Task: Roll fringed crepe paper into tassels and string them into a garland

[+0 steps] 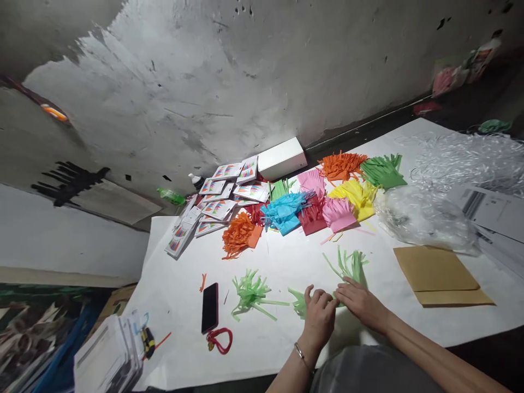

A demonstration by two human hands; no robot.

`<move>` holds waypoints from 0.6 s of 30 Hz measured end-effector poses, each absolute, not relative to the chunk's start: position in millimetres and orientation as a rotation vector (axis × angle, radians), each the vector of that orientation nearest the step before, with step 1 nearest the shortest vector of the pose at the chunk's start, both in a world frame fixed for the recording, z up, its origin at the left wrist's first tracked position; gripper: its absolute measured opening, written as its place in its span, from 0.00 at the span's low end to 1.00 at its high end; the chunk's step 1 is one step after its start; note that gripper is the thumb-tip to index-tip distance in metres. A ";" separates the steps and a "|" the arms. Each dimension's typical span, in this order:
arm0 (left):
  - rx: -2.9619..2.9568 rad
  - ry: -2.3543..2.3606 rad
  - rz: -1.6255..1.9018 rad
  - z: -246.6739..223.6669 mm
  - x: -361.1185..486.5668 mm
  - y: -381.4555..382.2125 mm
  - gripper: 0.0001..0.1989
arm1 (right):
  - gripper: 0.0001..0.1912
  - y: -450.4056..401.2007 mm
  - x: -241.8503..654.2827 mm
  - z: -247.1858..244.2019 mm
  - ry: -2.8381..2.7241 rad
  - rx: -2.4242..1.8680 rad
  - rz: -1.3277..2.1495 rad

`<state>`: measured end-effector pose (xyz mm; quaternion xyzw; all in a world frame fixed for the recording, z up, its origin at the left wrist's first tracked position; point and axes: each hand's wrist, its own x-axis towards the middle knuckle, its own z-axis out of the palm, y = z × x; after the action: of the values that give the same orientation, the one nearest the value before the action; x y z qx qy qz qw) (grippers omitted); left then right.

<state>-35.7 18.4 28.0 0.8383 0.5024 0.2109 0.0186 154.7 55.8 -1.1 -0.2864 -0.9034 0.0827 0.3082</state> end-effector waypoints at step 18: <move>2.759 1.423 0.478 -10.4 -32.6 39.1 0.11 | 0.19 71.3 221.2 -33.0 -2.328 -0.913 -0.020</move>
<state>-32.6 39.1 -10.4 0.8783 0.4532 0.1523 0.0004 221.2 71.3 -33.0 -0.3464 -0.8837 -0.0075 0.3148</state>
